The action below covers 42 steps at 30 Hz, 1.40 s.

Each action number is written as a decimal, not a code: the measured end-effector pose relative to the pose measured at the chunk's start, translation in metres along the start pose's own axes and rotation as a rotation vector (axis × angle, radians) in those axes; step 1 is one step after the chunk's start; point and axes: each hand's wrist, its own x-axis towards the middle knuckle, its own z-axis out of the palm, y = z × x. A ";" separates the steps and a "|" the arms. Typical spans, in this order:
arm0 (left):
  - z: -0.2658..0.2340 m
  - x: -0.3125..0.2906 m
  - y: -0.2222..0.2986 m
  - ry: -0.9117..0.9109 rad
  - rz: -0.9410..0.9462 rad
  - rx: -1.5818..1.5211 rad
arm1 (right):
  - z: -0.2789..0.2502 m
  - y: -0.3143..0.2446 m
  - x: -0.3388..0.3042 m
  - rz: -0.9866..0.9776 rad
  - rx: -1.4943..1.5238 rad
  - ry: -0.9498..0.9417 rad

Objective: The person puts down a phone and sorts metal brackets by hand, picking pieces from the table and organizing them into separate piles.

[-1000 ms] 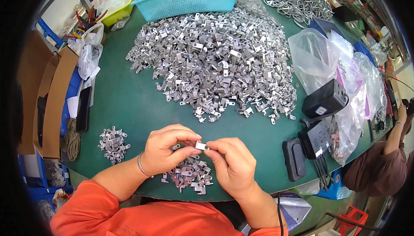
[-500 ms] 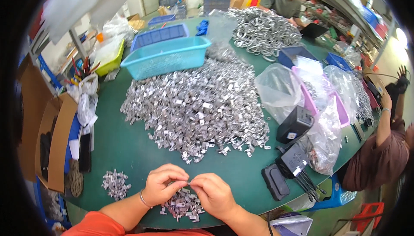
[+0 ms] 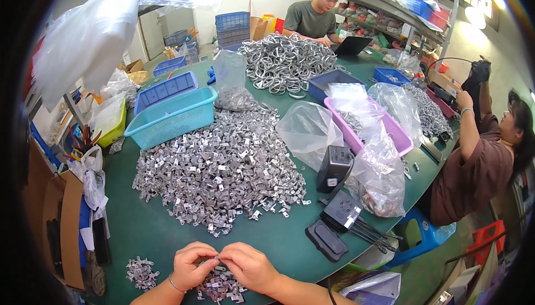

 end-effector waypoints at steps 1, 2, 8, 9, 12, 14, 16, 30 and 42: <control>-0.001 0.001 -0.001 -0.010 0.046 0.031 | 0.000 -0.002 0.001 -0.002 -0.006 -0.001; -0.002 0.001 -0.002 -0.020 0.093 0.062 | -0.001 -0.005 0.003 0.029 0.009 0.004; -0.002 -0.002 -0.006 0.060 0.124 0.030 | 0.005 -0.003 0.003 0.093 0.000 -0.019; 0.000 -0.002 -0.005 0.069 0.120 -0.003 | 0.004 -0.003 0.002 0.089 -0.012 -0.024; 0.003 0.000 -0.005 0.073 0.095 -0.017 | 0.003 0.001 -0.001 0.062 -0.037 -0.020; 0.005 0.001 -0.001 0.082 0.089 -0.023 | 0.000 -0.002 0.002 0.055 -0.036 -0.018; 0.002 -0.001 0.001 0.095 0.074 -0.018 | 0.003 -0.002 0.002 0.050 -0.021 -0.017; 0.000 -0.004 -0.005 0.047 0.083 0.012 | 0.003 -0.002 0.000 0.042 -0.036 -0.012; 0.007 -0.007 -0.007 0.142 -0.020 -0.171 | 0.000 -0.003 0.002 0.041 -0.044 -0.012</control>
